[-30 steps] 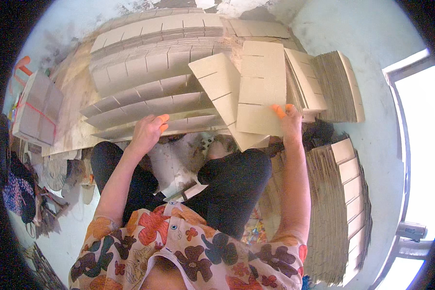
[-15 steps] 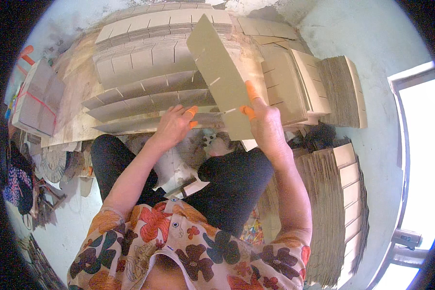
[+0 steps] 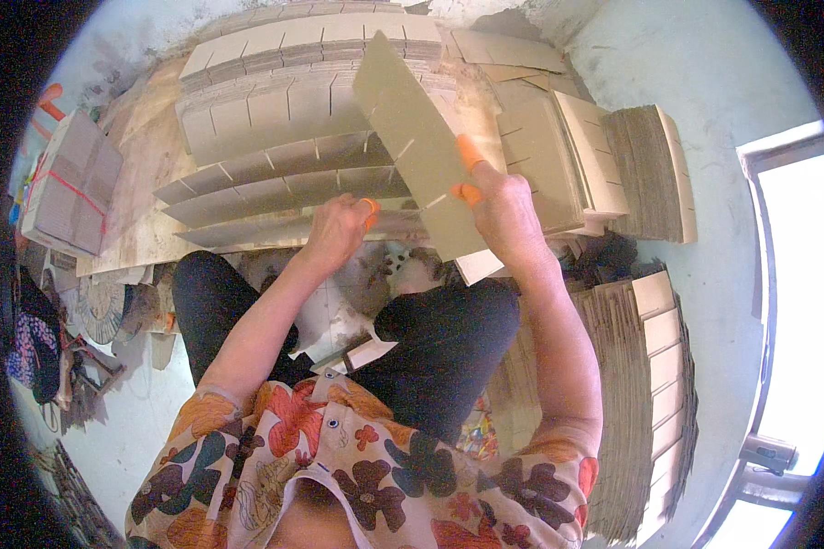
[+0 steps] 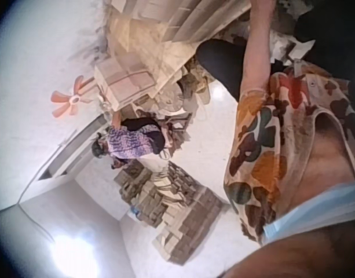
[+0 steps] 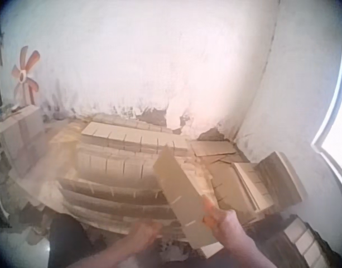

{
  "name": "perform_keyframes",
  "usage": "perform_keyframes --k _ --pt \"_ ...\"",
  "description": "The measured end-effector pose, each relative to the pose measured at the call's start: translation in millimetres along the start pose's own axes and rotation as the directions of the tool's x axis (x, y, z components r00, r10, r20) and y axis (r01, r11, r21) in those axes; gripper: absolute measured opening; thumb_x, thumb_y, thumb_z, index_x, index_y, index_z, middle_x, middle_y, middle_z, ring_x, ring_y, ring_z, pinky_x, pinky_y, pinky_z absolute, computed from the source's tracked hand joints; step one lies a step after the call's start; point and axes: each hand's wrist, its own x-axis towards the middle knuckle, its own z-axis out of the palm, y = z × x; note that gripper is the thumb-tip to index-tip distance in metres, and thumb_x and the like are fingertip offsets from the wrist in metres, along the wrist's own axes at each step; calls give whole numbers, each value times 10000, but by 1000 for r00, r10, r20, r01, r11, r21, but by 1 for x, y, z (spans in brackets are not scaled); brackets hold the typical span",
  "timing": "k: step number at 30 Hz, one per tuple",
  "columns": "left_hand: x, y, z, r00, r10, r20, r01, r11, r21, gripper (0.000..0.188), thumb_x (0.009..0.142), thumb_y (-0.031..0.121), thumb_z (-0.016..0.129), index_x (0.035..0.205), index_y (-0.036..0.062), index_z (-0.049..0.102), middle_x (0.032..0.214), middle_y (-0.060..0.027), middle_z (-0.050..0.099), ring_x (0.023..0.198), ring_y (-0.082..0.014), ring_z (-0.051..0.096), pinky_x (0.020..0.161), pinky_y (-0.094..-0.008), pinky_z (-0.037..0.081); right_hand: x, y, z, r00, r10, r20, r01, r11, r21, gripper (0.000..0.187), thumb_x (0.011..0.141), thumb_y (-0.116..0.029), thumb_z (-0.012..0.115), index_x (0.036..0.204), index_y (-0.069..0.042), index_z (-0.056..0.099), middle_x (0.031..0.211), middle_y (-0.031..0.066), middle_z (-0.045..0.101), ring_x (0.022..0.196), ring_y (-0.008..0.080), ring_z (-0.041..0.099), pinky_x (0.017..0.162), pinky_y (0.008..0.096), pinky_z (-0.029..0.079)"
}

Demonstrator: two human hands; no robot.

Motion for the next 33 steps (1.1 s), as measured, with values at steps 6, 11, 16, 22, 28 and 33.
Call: perform_keyframes --k 6,11,16,22,28,33 --pt "1 1 3 999 -18 -27 18 1000 -15 140 734 94 671 872 80 649 696 -146 579 701 -333 599 597 -436 484 -8 3 10 991 69 115 -70 998 0 614 781 50 656 1351 -67 460 888 257 633 761 297 644 733 298 497" --pt "2 2 -1 1000 -13 -25 12 1000 -14 146 735 94 675 878 82 651 700 -138 582 693 -329 599 598 -435 484 -4 5 19 986 79 147 -81 997 9 601 788 31 643 1349 -62 450 857 278 609 759 359 618 711 343 487" --pt "14 -1 -14 998 -68 -1 67 996 -66 220 742 123 698 954 78 657 801 -130 640 748 -336 614 660 -426 509 -5 17 22 997 -69 38 65 993 97 576 807 -33 636 1346 -53 436 749 282 588 748 446 601 646 434 481" --pt "74 -69 -37 965 -6 -263 66 973 222 262 738 116 704 982 57 630 823 -126 658 888 -343 614 737 -454 501 -12 18 23 997 -66 28 63 993 96 570 806 -45 658 1340 -71 460 723 277 572 675 431 586 592 411 475" --pt "96 -95 -27 976 -175 126 125 935 331 95 728 0 618 801 47 579 735 -169 633 746 -367 633 630 -475 502 -15 18 23 996 15 86 -19 999 45 589 809 -57 668 1356 -93 452 715 276 570 660 414 593 587 398 475" --pt "93 -102 -20 986 -162 34 147 951 273 85 720 -10 588 774 55 577 693 -193 607 692 -390 621 588 -481 492 -12 12 15 993 15 119 -26 996 86 594 810 -65 671 1360 -88 447 726 276 572 674 419 592 592 390 478"
